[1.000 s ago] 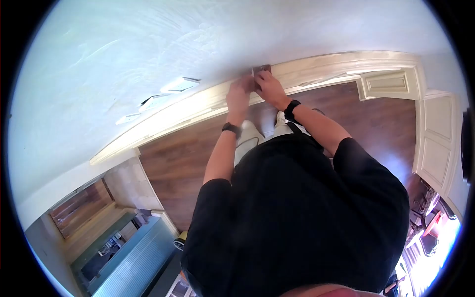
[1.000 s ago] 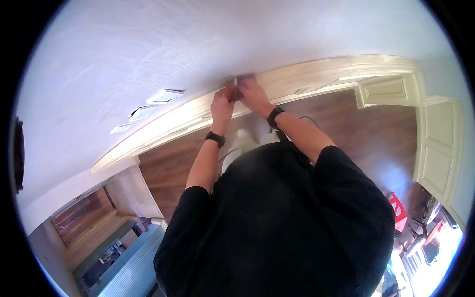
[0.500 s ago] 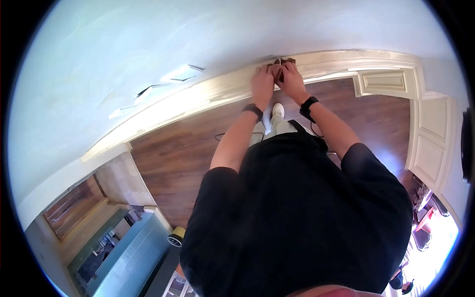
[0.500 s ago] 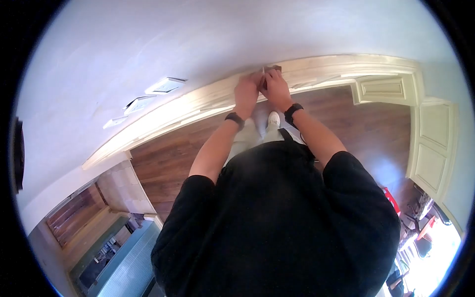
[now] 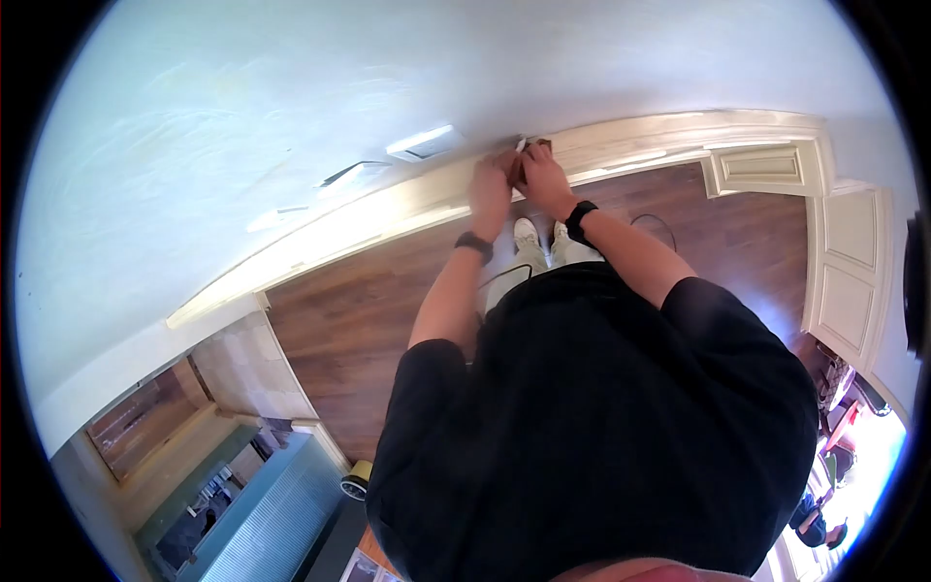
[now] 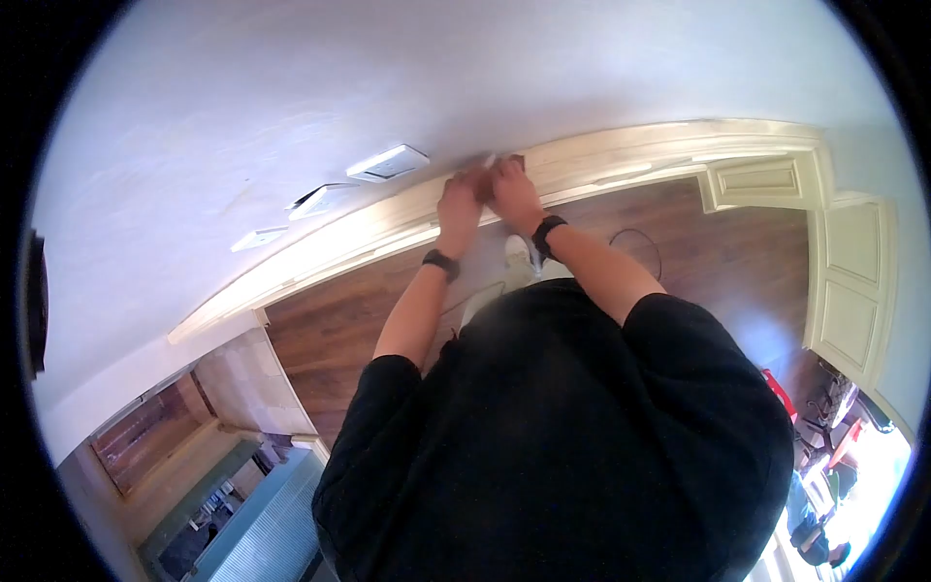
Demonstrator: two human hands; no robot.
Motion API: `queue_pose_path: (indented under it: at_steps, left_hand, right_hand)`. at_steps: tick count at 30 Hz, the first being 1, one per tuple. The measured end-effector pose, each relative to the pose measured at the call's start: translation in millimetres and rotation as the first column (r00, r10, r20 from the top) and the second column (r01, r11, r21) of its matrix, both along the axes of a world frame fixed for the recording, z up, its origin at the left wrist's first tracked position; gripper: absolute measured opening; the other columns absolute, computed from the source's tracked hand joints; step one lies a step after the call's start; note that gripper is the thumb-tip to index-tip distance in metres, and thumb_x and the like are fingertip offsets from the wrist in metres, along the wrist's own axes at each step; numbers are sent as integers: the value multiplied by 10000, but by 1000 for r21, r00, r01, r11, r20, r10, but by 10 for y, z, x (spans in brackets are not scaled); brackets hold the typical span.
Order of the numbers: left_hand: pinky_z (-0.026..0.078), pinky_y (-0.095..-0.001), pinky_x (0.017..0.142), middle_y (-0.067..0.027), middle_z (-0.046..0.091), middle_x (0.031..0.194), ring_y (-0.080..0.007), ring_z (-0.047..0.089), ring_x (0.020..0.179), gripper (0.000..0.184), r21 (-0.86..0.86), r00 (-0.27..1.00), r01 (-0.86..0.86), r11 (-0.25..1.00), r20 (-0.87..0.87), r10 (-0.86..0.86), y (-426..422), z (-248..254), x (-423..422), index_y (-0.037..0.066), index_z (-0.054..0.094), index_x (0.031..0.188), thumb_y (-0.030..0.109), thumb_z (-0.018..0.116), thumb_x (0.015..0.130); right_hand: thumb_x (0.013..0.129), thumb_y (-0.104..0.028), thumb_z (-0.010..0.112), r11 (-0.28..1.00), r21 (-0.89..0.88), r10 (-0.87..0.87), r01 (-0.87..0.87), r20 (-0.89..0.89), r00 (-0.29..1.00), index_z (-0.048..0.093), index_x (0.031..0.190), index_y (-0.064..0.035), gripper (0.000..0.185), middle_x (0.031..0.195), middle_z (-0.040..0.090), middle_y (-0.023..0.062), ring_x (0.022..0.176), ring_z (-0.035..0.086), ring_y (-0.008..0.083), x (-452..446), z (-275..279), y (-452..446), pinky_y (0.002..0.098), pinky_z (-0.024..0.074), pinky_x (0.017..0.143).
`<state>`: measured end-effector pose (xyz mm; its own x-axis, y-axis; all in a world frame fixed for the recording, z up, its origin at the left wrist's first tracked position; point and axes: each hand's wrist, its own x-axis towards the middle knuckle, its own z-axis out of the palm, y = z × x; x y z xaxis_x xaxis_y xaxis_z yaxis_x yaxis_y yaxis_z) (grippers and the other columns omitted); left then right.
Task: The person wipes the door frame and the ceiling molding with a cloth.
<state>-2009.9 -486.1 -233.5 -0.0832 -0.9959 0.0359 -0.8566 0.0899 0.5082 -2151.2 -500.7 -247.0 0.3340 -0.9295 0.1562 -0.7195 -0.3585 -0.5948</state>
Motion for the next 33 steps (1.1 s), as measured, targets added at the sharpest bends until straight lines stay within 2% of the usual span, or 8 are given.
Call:
queue_pose_path:
  at_steps: [2,8,11,14,24,27,30,33]
  left_hand:
    - [514,-448,799,-93,613,1052,-338,581,997,373,97,999,-37,995,1,37,49,334,117,186,586,1188,97,559,827]
    - [518,-455,781,-98,624,1019,-337,587,977,308,69,999,-30,997,-24,31,41,209,110,195,612,1137,134,560,840]
    - [517,-451,775,-105,639,956,-334,596,940,238,-87,999,4,996,-46,-8,-50,-353,-64,174,645,1058,145,561,837]
    - [520,-433,770,-120,612,991,-320,580,960,175,-93,993,72,993,-91,-81,-137,-211,-390,42,621,936,19,574,769]
    - [522,-435,780,-115,604,1012,-327,570,978,173,0,986,83,997,-144,-82,-179,-164,-443,39,618,949,29,572,783]
    - [504,-451,762,-87,649,983,-331,598,969,185,-20,995,13,1000,-94,-15,-126,-231,-249,162,654,1001,149,551,848]
    - [513,-445,778,-82,649,1022,-334,608,969,229,-73,981,-38,997,-194,23,-5,1,-31,191,649,1062,165,566,850]
    - [513,-434,806,-80,646,1048,-331,613,969,280,81,986,-118,990,-106,126,18,216,48,220,643,1109,177,593,836]
  right_hand:
    - [688,-149,708,999,23,40,-40,-5,999,571,1017,8,390,1045,512,175,1033,487,376,172,-1,-1,436,465,885]
    - [699,-159,707,998,55,39,-39,9,999,571,1010,-5,373,1059,524,158,1044,507,359,129,126,35,425,483,866]
    - [704,-151,706,993,118,-22,24,-22,1000,579,1022,-22,366,1076,534,149,1061,513,350,-95,142,23,423,489,869]
    - [705,-139,712,985,135,-98,111,-99,990,590,1026,-43,357,1100,549,138,1080,512,346,-361,237,23,424,491,875]
    - [692,-131,717,986,76,-143,147,-51,988,585,1055,-16,403,1070,555,174,1070,507,374,-417,131,-12,426,459,908]
    - [683,-125,717,988,95,-111,119,-82,990,581,1030,-12,389,1059,551,177,1068,503,375,-219,156,8,431,464,901]
    - [687,-143,711,998,30,-57,59,-60,997,573,997,-6,367,1077,534,173,1066,502,377,-11,117,27,432,475,893]
    - [704,-175,701,993,108,-35,42,-66,997,567,995,-8,362,1092,524,167,1077,504,369,135,162,23,426,485,884]
